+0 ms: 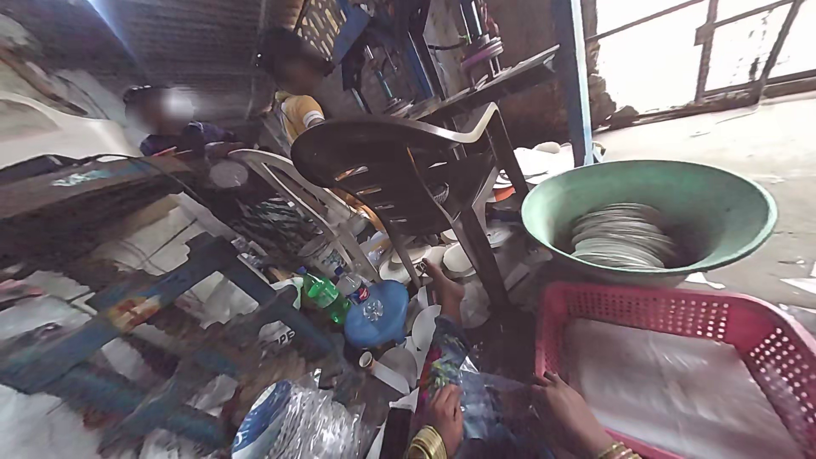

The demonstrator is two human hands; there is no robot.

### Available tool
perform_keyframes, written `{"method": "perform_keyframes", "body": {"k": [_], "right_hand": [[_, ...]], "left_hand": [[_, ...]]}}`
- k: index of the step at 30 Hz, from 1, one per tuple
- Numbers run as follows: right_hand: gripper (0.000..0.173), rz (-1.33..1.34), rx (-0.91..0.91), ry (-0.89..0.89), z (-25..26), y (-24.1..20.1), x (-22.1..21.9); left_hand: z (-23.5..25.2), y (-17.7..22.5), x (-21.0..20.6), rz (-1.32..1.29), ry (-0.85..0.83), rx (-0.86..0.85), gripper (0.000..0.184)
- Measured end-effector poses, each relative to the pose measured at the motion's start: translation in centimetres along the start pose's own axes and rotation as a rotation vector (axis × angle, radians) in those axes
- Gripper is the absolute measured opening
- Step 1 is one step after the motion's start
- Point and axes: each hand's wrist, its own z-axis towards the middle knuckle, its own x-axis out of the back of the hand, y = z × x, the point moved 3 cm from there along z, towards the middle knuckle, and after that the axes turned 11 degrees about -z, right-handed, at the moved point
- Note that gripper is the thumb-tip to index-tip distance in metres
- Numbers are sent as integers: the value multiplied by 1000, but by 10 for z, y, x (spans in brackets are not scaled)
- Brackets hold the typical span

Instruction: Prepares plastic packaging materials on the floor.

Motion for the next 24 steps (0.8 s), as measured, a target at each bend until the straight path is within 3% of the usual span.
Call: {"method": "perform_keyframes", "body": {"k": [24], "right_hand": [[28, 31, 23, 70, -1, -1, 1]], "left_hand": [[0, -3, -3, -22, 62, 12, 40]]}}
